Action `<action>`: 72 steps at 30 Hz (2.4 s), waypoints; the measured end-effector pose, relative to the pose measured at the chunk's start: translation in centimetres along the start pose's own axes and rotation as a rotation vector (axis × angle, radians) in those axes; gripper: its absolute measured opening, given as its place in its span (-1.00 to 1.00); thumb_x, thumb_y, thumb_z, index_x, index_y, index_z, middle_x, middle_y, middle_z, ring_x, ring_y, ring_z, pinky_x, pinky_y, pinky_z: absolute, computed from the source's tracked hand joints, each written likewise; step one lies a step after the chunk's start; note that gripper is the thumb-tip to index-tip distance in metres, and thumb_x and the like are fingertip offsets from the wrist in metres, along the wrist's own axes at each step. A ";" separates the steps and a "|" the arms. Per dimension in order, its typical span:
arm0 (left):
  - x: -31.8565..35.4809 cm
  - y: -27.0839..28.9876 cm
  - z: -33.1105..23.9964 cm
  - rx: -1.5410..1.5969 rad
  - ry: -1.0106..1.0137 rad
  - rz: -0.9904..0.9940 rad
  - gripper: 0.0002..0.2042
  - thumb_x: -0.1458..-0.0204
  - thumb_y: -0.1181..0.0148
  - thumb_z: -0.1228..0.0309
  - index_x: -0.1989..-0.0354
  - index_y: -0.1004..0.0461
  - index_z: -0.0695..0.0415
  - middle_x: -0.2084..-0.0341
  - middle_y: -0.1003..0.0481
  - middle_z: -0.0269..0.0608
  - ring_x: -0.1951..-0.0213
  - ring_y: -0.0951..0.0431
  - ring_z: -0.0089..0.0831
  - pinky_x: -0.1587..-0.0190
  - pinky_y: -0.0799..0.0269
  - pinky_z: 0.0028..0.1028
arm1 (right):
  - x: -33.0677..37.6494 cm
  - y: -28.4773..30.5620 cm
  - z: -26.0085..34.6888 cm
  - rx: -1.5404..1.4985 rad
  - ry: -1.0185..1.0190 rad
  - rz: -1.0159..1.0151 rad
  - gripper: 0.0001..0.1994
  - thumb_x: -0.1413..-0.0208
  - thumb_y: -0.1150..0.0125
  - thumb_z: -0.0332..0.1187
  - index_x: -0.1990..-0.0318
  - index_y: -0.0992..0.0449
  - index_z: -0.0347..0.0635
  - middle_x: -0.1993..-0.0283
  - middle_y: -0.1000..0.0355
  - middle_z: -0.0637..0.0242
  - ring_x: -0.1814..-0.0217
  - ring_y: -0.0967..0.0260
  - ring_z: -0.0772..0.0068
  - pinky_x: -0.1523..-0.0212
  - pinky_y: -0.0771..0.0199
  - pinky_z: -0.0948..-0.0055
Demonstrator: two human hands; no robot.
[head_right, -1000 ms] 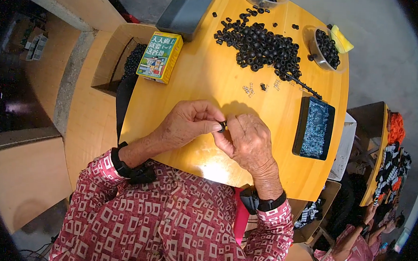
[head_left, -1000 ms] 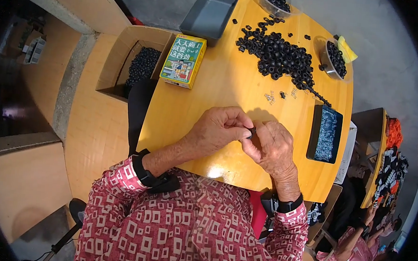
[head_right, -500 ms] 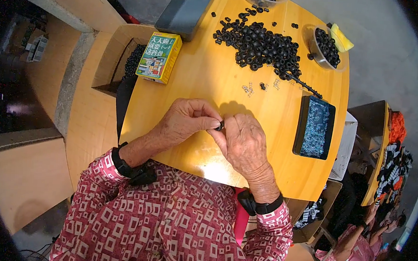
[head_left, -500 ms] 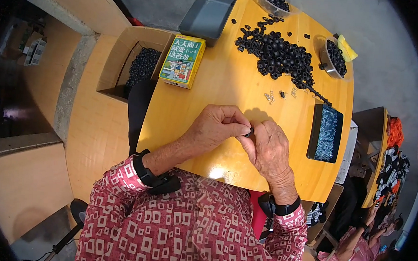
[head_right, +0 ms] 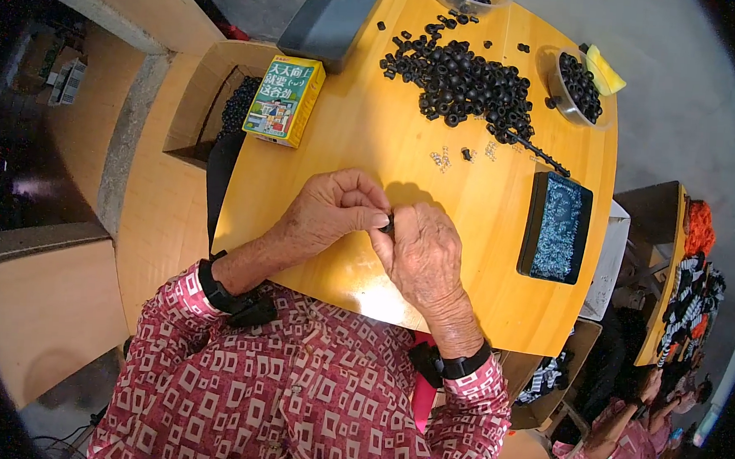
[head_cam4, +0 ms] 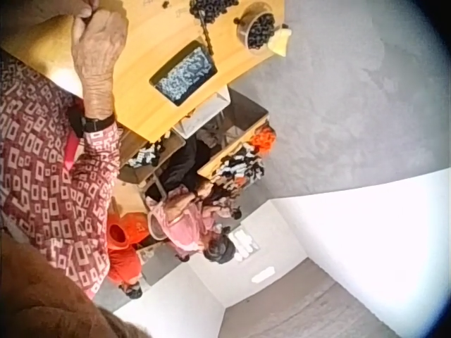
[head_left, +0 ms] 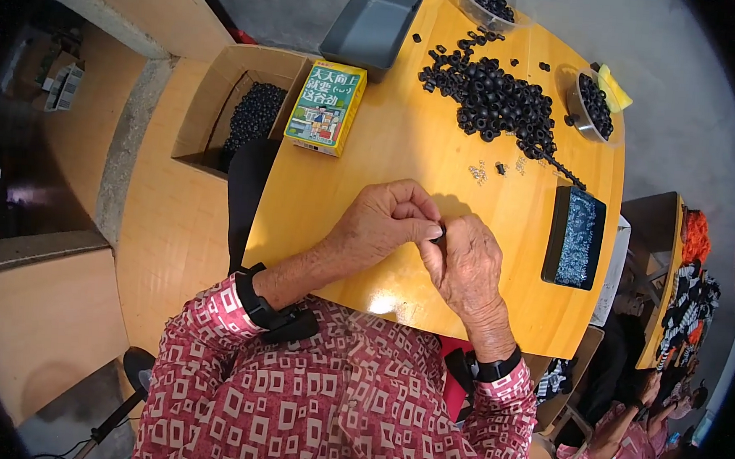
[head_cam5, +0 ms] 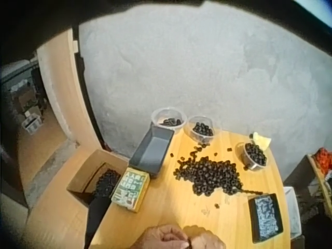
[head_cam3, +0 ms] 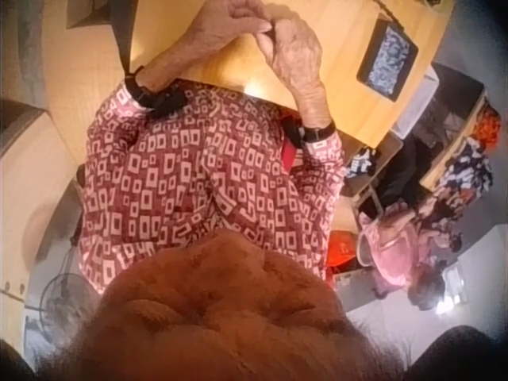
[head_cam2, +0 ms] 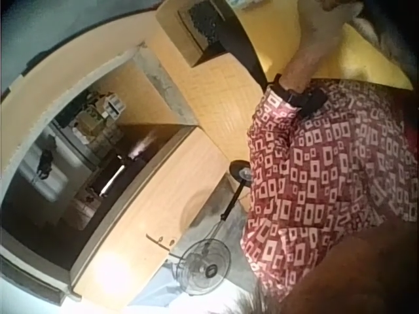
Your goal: The person assembles small black plastic components by fitting small parts into them by hand at a table.
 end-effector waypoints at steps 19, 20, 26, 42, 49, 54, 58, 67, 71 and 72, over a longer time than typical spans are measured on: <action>1.4 -1.5 0.0 0.007 0.005 0.079 -0.77 -0.16 -0.19 0.50 0.04 -0.40 0.23 0.30 -0.54 -0.34 0.23 -0.51 -0.69 0.15 -0.41 -0.66 | 0.5 2.0 -0.1 -0.048 0.164 -0.203 -0.67 0.22 -0.44 -0.33 0.65 -0.30 -0.13 0.68 -0.13 0.34 0.68 -0.23 0.31 0.64 -0.28 0.36; 1.5 -1.5 0.0 0.007 0.006 0.079 -0.77 -0.16 -0.19 0.50 0.04 -0.40 0.23 0.30 -0.54 -0.34 0.23 -0.51 -0.69 0.15 -0.41 -0.66 | 0.5 2.0 -0.1 -0.060 0.173 -0.208 -0.67 0.22 -0.44 -0.32 0.66 -0.30 -0.13 0.68 -0.13 0.35 0.68 -0.22 0.32 0.64 -0.27 0.37; 2.2 -1.8 -0.8 -0.014 0.053 0.092 -0.64 -0.08 -0.21 0.59 -0.05 -0.31 0.19 0.34 -0.53 -0.36 0.28 -0.46 -0.71 0.21 -0.38 -0.65 | 0.5 1.8 0.7 -0.019 0.227 -0.147 -0.67 0.21 -0.42 -0.31 0.67 -0.30 -0.15 0.69 -0.12 0.34 0.68 -0.22 0.32 0.64 -0.26 0.36; -0.1 -3.1 -2.0 0.095 -0.165 -0.020 -0.69 -0.24 -0.09 0.31 -0.03 -0.33 0.26 0.20 -0.47 -0.19 0.09 -0.43 -0.59 0.01 -0.35 -0.56 | 0.1 1.2 0.4 -0.145 0.132 -0.161 -0.75 0.19 -0.40 -0.39 0.57 -0.36 -0.18 0.66 -0.23 0.31 0.66 -0.30 0.30 0.60 -0.36 0.37; -0.8 -5.1 -1.6 0.149 -0.117 0.067 -0.48 -0.33 0.21 0.02 -0.04 -0.39 0.31 0.04 -0.47 -0.06 -0.03 -0.44 -0.39 -0.15 -0.30 -0.44 | 0.3 0.7 0.6 -0.162 0.164 -0.180 -0.74 0.21 -0.41 -0.34 0.53 -0.39 -0.20 0.61 -0.30 0.31 0.60 -0.37 0.30 0.55 -0.40 0.36; -0.8 -5.5 -1.4 0.238 -0.064 0.074 -0.44 -0.32 0.23 -0.02 -0.05 -0.39 0.31 0.03 -0.46 -0.06 -0.03 -0.44 -0.37 -0.13 -0.32 -0.43 | 0.1 1.2 0.6 -0.210 0.149 -0.167 -0.74 0.20 -0.42 -0.33 0.51 -0.40 -0.19 0.61 -0.30 0.31 0.60 -0.37 0.29 0.55 -0.39 0.34; -0.6 -6.0 -2.0 0.187 -0.030 0.125 -0.42 -0.31 0.25 -0.05 -0.07 -0.38 0.30 0.02 -0.45 -0.07 -0.04 -0.43 -0.39 -0.11 -0.32 -0.45 | 0.3 0.9 0.6 -0.193 0.131 -0.159 -0.74 0.19 -0.43 -0.32 0.52 -0.40 -0.18 0.61 -0.30 0.31 0.60 -0.36 0.29 0.56 -0.39 0.34; 0.0 -2.8 -0.2 0.157 0.064 -0.007 -0.66 -0.25 -0.08 0.15 0.10 -0.45 0.23 0.22 -0.48 -0.32 0.12 -0.43 -0.63 0.01 -0.34 -0.56 | 0.3 2.8 -1.0 -0.011 0.070 -0.289 -0.74 0.14 -0.42 -0.28 0.51 -0.41 -0.17 0.65 -0.22 0.32 0.64 -0.29 0.28 0.60 -0.32 0.34; 0.3 -3.5 -0.5 0.111 0.077 0.129 -0.79 -0.18 -0.16 0.33 0.15 -0.50 0.23 0.28 -0.52 -0.36 0.19 -0.47 -0.66 0.07 -0.38 -0.59 | 0.3 2.9 -0.4 0.075 0.126 -0.242 -0.74 0.14 -0.40 -0.29 0.51 -0.40 -0.18 0.65 -0.17 0.31 0.64 -0.26 0.26 0.61 -0.28 0.32; 0.2 -3.4 -0.3 0.112 0.076 0.129 -0.79 -0.18 -0.16 0.33 0.15 -0.50 0.23 0.28 -0.52 -0.36 0.19 -0.47 -0.66 0.07 -0.38 -0.59 | 0.2 2.9 -0.3 0.075 0.127 -0.241 -0.74 0.14 -0.40 -0.29 0.51 -0.40 -0.18 0.65 -0.17 0.31 0.64 -0.26 0.26 0.61 -0.28 0.32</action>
Point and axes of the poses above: each hand's wrist, its own x-axis away from the middle knuckle, its own y-axis out of the back of the hand, z = x × y, the point moved 8 cm from there along -x, towards the middle knuckle
